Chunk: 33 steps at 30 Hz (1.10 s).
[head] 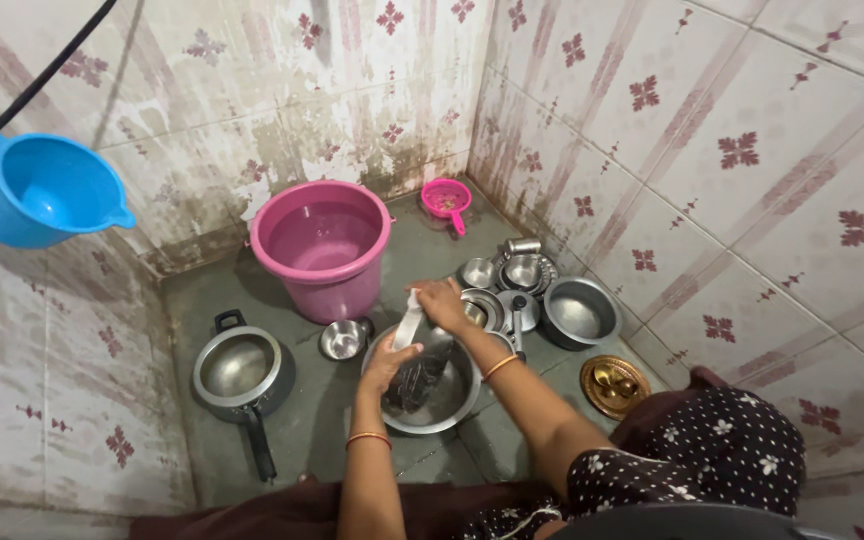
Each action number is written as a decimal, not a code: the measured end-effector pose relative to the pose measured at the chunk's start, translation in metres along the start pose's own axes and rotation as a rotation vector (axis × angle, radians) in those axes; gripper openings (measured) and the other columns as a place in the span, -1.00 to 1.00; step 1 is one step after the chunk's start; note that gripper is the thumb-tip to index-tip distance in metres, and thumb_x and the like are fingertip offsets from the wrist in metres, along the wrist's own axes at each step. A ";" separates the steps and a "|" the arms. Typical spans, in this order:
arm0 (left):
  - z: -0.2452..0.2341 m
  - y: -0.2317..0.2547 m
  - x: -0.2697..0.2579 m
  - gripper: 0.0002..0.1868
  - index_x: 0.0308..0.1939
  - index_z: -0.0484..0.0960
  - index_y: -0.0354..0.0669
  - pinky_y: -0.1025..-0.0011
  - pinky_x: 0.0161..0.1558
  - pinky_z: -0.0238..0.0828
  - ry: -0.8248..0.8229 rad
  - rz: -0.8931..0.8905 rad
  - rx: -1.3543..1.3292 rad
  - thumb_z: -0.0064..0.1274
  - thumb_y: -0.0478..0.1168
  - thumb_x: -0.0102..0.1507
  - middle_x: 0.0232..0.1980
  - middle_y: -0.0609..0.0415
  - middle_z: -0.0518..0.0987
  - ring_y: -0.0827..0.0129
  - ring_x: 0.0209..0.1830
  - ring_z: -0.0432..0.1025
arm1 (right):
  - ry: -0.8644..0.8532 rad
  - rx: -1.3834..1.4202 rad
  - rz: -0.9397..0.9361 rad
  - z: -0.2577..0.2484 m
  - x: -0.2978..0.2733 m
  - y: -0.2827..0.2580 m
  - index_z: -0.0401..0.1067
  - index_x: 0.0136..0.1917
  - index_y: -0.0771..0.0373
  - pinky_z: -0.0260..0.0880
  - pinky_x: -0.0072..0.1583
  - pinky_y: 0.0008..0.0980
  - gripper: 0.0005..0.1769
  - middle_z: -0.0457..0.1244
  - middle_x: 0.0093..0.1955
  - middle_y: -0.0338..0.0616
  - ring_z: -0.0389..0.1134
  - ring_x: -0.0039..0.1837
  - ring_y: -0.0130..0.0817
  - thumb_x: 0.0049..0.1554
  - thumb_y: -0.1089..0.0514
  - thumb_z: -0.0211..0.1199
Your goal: The person washes metal dishes and containers by hand, using a scrubber and water from a bucket while sitting on the floor.
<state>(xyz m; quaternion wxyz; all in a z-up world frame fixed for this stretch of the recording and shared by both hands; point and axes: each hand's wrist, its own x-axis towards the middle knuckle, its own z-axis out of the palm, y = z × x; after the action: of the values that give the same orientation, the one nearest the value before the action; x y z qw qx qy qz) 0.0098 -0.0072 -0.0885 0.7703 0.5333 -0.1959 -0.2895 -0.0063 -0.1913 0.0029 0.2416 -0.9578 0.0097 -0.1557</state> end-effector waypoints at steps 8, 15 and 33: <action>0.026 0.033 -0.005 -0.53 0.14 0.64 -0.35 0.51 -0.10 0.46 -0.089 0.097 0.200 0.32 -0.36 0.14 -0.11 0.18 0.65 0.56 -0.18 0.49 | 0.166 -0.032 -0.516 -0.053 -0.022 -0.024 0.48 -0.26 0.21 0.30 0.01 0.10 -0.71 0.36 -0.25 -0.02 0.36 -0.10 0.01 0.20 0.05 0.10; 0.045 0.129 -0.045 -0.49 0.11 0.64 -0.20 0.58 -0.11 0.45 -0.193 0.061 0.193 0.33 -0.33 0.07 -0.11 0.25 0.67 0.63 -0.18 0.48 | 0.190 0.414 -0.047 -0.043 -0.002 0.074 0.43 -0.16 0.33 0.31 -0.06 -0.03 -0.58 0.31 -0.22 0.16 0.33 -0.12 0.13 0.42 0.08 -0.07; -0.012 0.105 -0.055 -0.23 -0.49 0.68 -0.21 0.03 -0.35 0.36 0.953 0.291 0.781 -0.23 0.37 0.39 -0.53 -0.15 0.59 -0.06 -0.52 0.52 | -0.145 0.522 0.027 -0.079 -0.048 -0.065 0.52 -0.04 0.20 0.37 -0.15 -0.14 -0.59 0.36 -0.27 -0.01 0.38 -0.23 0.04 0.13 -0.19 0.26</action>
<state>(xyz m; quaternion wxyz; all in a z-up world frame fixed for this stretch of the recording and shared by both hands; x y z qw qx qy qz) 0.0001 0.0651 0.0056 0.5531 0.8134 0.0067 0.1803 -0.0799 -0.1656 0.0852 0.4826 -0.8714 -0.0354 -0.0808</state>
